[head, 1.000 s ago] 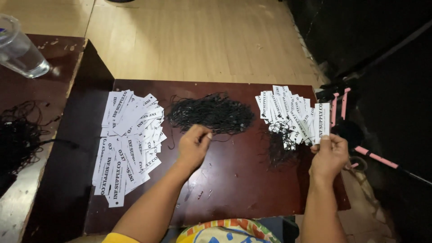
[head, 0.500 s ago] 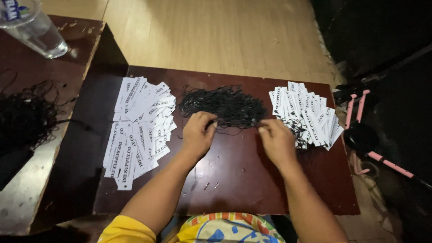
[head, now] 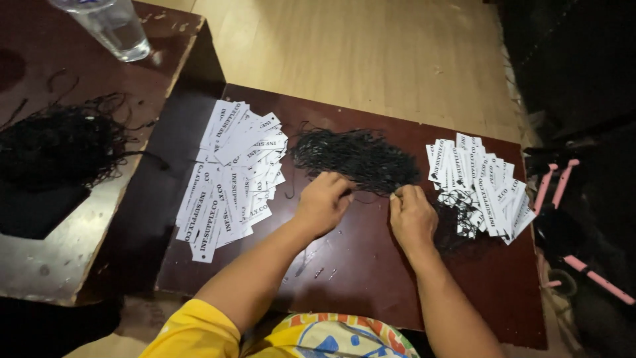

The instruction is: Attaching paper labels to pre-cut black strings on a wooden table.

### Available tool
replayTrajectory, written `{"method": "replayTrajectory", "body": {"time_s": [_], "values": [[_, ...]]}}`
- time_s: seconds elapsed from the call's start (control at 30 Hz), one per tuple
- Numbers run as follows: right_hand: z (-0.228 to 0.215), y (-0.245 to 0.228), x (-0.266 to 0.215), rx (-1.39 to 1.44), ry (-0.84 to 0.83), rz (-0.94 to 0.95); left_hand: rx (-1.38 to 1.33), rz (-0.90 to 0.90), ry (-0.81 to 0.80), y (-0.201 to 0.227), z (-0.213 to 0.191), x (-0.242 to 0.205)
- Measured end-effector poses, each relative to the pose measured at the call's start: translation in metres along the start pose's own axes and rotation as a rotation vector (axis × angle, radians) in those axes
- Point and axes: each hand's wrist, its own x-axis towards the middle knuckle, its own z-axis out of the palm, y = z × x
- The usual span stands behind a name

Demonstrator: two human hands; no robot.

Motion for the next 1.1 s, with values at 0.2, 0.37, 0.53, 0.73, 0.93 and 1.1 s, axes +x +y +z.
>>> {"method": "replayTrajectory", "body": {"time_s": [0.2,0.37,0.53,0.73,0.93,1.1], "values": [[-0.010,-0.013,0.007,0.009,-0.001,-0.033,0.092,0.109,-0.050,-0.004,0.004,-0.001],[0.001,-0.005,0.001,-0.038,0.002,-0.049,-0.002,-0.031,-0.053,-0.006,0.001,-0.002],[-0.004,-0.010,0.006,-0.002,-0.011,-0.032,-0.005,-0.095,-0.081,-0.009,0.005,-0.003],[-0.004,-0.008,0.005,0.004,-0.022,-0.032,0.010,-0.076,-0.091,-0.001,-0.001,0.000],[-0.004,-0.016,0.002,0.072,0.125,-0.178,-0.186,0.091,-0.026,0.031,-0.022,0.010],[-0.020,-0.041,0.010,0.173,0.081,-0.245,-0.243,-0.022,-0.228,0.038,-0.017,0.003]]}}
